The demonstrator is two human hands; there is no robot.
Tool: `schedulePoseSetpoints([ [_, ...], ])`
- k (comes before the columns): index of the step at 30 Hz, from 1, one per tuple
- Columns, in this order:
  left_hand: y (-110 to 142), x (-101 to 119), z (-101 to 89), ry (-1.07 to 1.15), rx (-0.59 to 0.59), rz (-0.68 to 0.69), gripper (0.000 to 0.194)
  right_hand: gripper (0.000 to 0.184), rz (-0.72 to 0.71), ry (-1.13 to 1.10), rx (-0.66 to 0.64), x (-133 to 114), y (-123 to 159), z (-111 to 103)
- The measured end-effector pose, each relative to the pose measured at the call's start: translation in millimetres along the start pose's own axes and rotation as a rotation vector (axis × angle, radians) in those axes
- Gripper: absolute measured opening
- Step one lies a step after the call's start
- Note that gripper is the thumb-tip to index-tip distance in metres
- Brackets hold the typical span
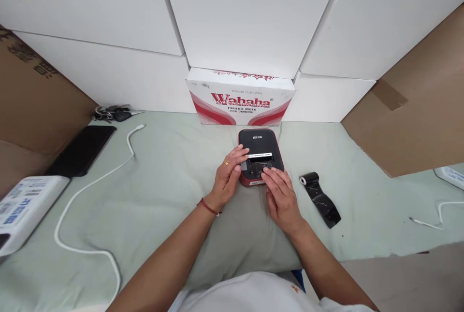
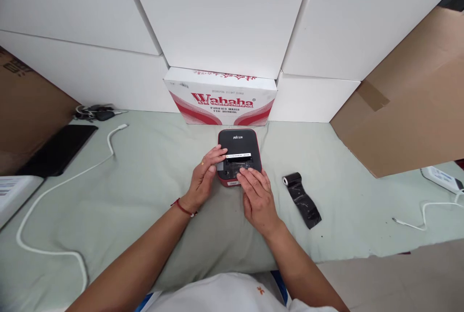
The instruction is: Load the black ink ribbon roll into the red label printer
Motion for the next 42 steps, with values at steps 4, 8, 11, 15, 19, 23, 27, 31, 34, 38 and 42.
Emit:
schedulePoseSetpoints([
  [4,1.5,2.1,-1.0,-0.105,-0.031,0.115,0.039,0.073,-0.001,-0.012,0.009,-1.6,-1.8,-0.5],
  [8,4.3,2.7,0.5,-0.165,-0.059,0.146,0.042,0.074,0.007,-0.017,0.007,-2.6,-3.1,-1.2],
  [11,9.0,4.7,-0.3,-0.192,-0.064,0.139,0.045,0.075,0.005,-0.009,-0.012,-4.1,-2.4,-1.1],
  [15,13.1,7.6,-2.6,-0.213,-0.071,0.124,0.047,0.076,0.038,0.002,-0.039,-2.9,0.2,0.8],
  [19,11.8,8.5,-3.8,-0.229,-0.079,0.124,0.047,0.076,0.066,0.005,-0.026,-3.3,1.4,1.6],
  [23,10.3,7.5,-3.4,-0.234,-0.069,0.109,0.046,0.075,0.07,0.019,-0.015,-4.8,0.4,1.5],
  [27,10.8,10.1,-1.6,-0.209,-0.052,0.108,0.047,0.075,0.063,0.038,-0.017,-3.9,0.7,0.6],
  [31,10.8,13.0,-1.5,-0.195,-0.044,0.118,0.048,0.074,0.04,0.047,-0.021,-3.9,2.3,1.2],
  [34,10.8,14.0,-1.7,-0.194,-0.059,0.129,0.049,0.075,0.046,0.041,-0.015,-3.3,3.7,1.4],
  [38,11.9,13.8,-3.1,-0.207,-0.082,0.115,0.051,0.077,0.067,0.019,-0.023,-4.1,3.7,1.9],
  [42,14.9,15.2,-4.9,-0.223,-0.089,0.102,0.052,0.076,0.066,-0.012,-0.021,-7.1,0.9,0.2],
])
Point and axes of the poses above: each hand's wrist, its own y-axis away from the middle knuckle, its own z-axis out of the palm, x = y × z, the point moved 10 cm from there along -y, towards the middle knuckle, and after that the axes turned 13 degrees about -y, right-handed, at the moved point
